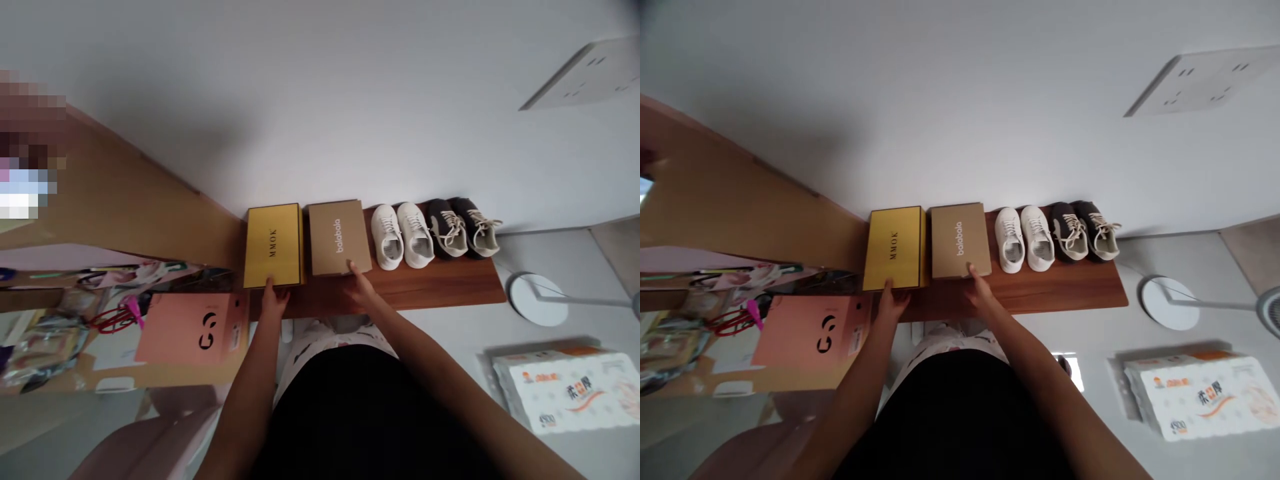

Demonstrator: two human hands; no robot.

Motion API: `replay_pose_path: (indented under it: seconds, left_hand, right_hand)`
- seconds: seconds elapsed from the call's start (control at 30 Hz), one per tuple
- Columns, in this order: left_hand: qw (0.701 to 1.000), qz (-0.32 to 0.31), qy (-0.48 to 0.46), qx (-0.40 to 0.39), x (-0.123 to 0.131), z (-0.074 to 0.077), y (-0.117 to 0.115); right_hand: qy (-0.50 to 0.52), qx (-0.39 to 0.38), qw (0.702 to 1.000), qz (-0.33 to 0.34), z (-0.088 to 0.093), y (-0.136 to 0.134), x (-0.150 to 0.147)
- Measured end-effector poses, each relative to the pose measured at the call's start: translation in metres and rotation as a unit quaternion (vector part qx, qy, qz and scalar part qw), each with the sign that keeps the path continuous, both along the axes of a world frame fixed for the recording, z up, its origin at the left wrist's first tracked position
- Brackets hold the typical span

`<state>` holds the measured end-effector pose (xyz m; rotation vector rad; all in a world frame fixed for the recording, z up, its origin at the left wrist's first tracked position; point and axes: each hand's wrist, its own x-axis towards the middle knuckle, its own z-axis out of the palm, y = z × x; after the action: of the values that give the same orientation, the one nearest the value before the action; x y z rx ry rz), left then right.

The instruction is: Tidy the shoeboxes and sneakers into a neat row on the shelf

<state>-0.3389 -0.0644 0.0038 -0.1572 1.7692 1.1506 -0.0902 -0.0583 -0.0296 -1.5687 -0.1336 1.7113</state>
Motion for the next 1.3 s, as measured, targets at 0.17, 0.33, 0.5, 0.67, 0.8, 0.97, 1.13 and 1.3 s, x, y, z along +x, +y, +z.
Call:
replay_pose_path:
  seconds: [0.17,0.33,0.5,0.67,0.8,0.97,1.13,1.3]
  left_hand:
    - [0.995,-0.009,0.043,0.086,-0.011,0.018,-0.002]
    - [0.880,-0.202,0.404,0.149,-0.026,0.033,-0.036]
    - [0.656,-0.547,0.514,0.085,-0.034,0.008,-0.043]
    - [0.511,-0.693,0.506,0.058,-0.047,-0.022,-0.041]
    - [0.469,-0.726,0.499,0.065,-0.050,-0.032,-0.038]
    - [0.460,-0.722,0.515,0.045,-0.045,-0.029,-0.028]
    - [0.447,-0.698,0.559,0.007,-0.034,-0.024,-0.046]
    - [0.504,-0.667,0.549,-0.008,-0.030,-0.012,-0.062]
  right_hand:
    - [-0.117,0.123,0.971,-0.167,0.013,0.003,-0.025]
    - [-0.433,0.285,0.851,-0.089,0.029,-0.028,-0.015]
    - [-0.556,0.374,0.704,0.237,0.016,-0.028,-0.025]
    - [-0.605,0.319,0.594,0.423,-0.008,-0.034,-0.041]
    - [-0.617,0.280,0.583,0.448,-0.014,-0.046,-0.043]
    - [-0.618,0.243,0.590,0.459,-0.005,-0.036,-0.040]
    - [-0.632,0.240,0.589,0.444,0.002,-0.027,-0.038]
    - [-0.613,0.254,0.622,0.416,0.009,-0.036,-0.039]
